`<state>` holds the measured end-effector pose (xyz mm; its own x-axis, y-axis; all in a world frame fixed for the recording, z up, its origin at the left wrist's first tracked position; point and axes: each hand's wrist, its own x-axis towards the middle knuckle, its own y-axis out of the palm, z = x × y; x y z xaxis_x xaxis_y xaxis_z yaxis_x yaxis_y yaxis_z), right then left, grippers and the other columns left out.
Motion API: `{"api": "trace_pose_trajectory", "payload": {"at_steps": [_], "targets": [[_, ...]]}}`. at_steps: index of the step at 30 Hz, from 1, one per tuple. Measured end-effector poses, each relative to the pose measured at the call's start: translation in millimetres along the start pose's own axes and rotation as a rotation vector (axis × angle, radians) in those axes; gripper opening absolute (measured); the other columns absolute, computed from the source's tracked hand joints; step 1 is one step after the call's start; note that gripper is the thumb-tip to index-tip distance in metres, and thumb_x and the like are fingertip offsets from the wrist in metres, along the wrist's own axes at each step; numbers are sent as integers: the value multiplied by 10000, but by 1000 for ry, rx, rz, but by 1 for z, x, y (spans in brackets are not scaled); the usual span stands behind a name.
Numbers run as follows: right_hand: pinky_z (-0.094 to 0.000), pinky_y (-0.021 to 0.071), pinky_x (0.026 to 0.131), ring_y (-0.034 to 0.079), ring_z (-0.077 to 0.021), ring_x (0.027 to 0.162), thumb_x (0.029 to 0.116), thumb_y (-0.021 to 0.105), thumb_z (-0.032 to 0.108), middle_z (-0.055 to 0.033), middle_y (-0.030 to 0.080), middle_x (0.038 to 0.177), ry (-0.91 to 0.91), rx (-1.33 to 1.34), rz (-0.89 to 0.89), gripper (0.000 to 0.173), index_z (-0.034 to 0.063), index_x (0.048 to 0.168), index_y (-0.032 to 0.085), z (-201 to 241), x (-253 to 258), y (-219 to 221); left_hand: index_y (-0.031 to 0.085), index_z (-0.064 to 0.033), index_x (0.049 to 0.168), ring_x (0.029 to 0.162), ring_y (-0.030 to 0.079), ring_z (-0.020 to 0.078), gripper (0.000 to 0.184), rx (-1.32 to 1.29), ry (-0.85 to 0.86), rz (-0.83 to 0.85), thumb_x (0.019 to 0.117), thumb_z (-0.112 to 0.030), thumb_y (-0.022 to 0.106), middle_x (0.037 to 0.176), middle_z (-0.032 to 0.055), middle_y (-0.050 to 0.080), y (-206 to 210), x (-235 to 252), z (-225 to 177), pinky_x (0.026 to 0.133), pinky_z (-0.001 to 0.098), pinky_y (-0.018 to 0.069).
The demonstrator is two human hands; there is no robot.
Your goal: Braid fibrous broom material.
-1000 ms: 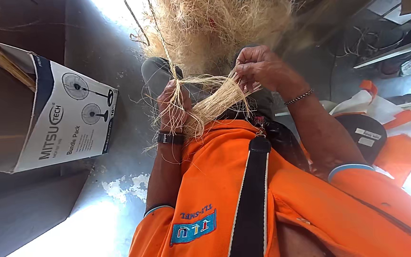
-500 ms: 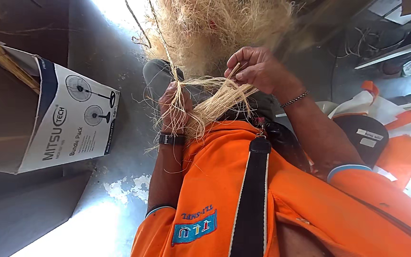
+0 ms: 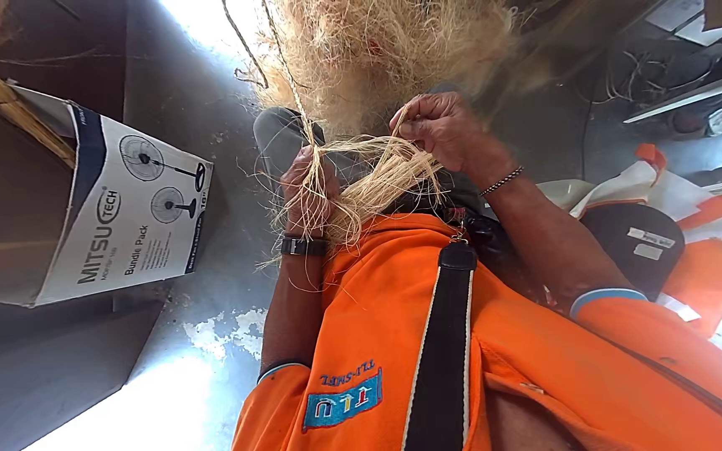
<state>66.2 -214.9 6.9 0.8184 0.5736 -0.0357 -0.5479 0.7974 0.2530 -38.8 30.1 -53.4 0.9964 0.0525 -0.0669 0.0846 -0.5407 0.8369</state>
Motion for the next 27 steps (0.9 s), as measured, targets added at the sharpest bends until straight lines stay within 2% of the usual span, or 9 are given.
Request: {"api": "trace_pose_trajectory", "payload": {"at_steps": [3, 10, 13, 17, 21, 27], "targets": [[-281, 602, 648, 682, -107, 710, 953, 636, -36, -50, 729, 874, 13, -12, 1, 86, 15, 955, 705, 2, 1, 1, 635, -170, 851, 479, 486, 20, 274, -41, -17, -6, 1054, -184, 451, 601, -74, 533, 1, 0, 0, 434, 163, 388], [-279, 596, 612, 662, -102, 658, 951, 642, -26, -29, 689, 784, -12, -21, -1, 91, 41, 890, 644, -2, 4, 8, 628, -163, 853, 486, 476, 27, 330, 5, -2, -33, 1080, -183, 388, 609, -70, 529, 3, -1, 0, 442, 171, 385], [-307, 604, 607, 660, -125, 634, 958, 635, -17, -43, 674, 762, -11, -45, -21, 86, 35, 893, 613, -3, 3, 8, 619, -178, 849, 481, 468, 24, 333, 20, 3, -46, 1083, -190, 382, 600, -76, 514, 4, -1, 0, 439, 168, 381], [-299, 598, 597, 661, -122, 623, 940, 636, -24, -38, 673, 760, -16, -99, -9, 74, 39, 928, 600, -4, -2, 2, 644, -181, 871, 497, 495, 25, 290, -14, 9, 4, 1067, -204, 431, 615, -72, 546, -1, 0, 2, 456, 173, 406], [-303, 602, 583, 667, -124, 603, 920, 640, -22, -37, 685, 752, -47, -273, 34, 65, 19, 966, 620, 0, -5, -8, 638, -168, 880, 493, 501, 31, 314, -26, 3, 1, 1080, -202, 399, 622, -60, 555, -1, 1, 2, 449, 174, 411], [-253, 573, 626, 643, -74, 639, 879, 670, 7, -32, 685, 786, -119, -629, 140, 31, 15, 910, 673, 8, -6, -26, 624, -180, 863, 491, 478, 26, 301, 15, 17, -10, 1076, -194, 410, 616, -74, 529, 2, -1, 1, 452, 174, 403]]}}
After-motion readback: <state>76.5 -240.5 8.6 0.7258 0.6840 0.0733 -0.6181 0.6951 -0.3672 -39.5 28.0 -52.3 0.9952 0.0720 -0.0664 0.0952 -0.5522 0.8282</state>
